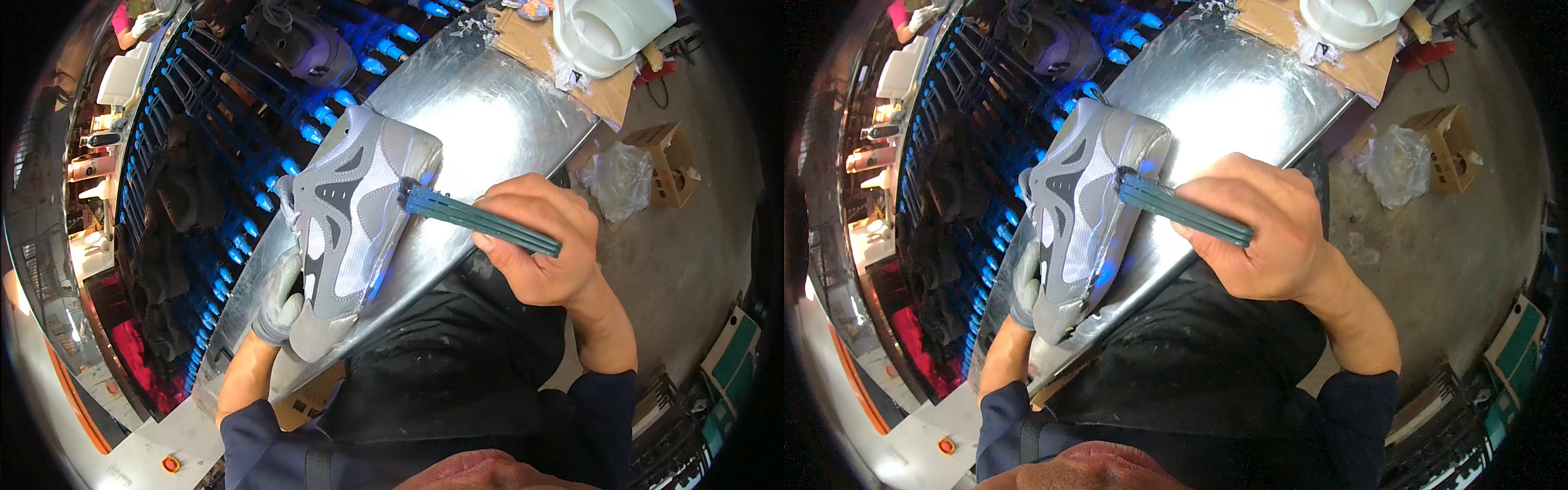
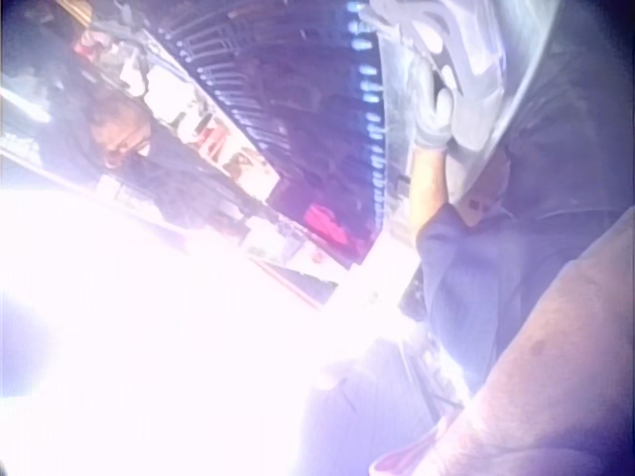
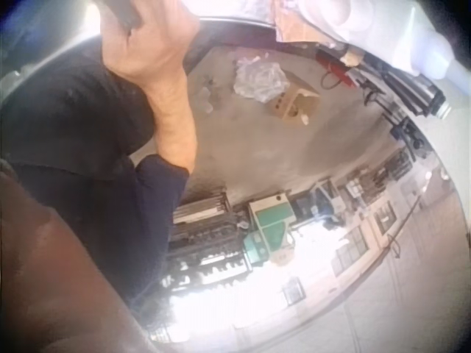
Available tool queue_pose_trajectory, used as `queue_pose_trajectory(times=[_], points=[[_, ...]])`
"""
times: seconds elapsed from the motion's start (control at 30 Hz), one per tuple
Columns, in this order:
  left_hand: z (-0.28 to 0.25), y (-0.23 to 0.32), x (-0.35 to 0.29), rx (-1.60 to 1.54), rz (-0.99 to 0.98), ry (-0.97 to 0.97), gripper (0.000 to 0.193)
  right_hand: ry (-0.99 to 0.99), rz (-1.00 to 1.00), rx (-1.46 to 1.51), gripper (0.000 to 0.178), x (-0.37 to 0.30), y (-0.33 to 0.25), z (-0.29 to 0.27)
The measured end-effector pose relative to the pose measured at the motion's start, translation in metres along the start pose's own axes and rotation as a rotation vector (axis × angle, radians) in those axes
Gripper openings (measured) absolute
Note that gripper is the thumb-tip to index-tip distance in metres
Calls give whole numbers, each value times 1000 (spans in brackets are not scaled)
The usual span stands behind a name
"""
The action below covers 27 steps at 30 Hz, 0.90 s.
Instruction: The person scrubs a gray sneaker with a blue brush, repeatedly applying a white cleaning solution from a squeeze bottle to the upper and sides. They rotate the shoe to access different areas and continue scrubbing throughout the clip.
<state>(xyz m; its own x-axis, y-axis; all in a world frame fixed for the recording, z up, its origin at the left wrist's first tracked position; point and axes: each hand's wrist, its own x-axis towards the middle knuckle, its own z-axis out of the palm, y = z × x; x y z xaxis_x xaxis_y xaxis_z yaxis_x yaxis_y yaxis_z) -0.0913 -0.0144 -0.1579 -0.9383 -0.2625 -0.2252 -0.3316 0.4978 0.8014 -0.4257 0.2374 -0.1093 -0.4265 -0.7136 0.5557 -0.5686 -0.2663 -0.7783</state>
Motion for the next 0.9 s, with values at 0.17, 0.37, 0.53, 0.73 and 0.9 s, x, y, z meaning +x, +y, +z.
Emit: queue_pose_trajectory(times=[0.17,0.37,0.53,0.73,0.9], points=[[4,7,6,24,48,27,61,76,131,185,16,-25,11,15],[14,25,33,109,229,150,65,323,743,1070,22,-74,8,61],[25,54,62,150,368,260,69,352,746,1218,23,-81,-5,54],[28,66,76,118,386,288,75,422,613,735,17,-74,-27,52],[30,55,77,499,533,291,81,254,431,423,11,-61,-35,21]])
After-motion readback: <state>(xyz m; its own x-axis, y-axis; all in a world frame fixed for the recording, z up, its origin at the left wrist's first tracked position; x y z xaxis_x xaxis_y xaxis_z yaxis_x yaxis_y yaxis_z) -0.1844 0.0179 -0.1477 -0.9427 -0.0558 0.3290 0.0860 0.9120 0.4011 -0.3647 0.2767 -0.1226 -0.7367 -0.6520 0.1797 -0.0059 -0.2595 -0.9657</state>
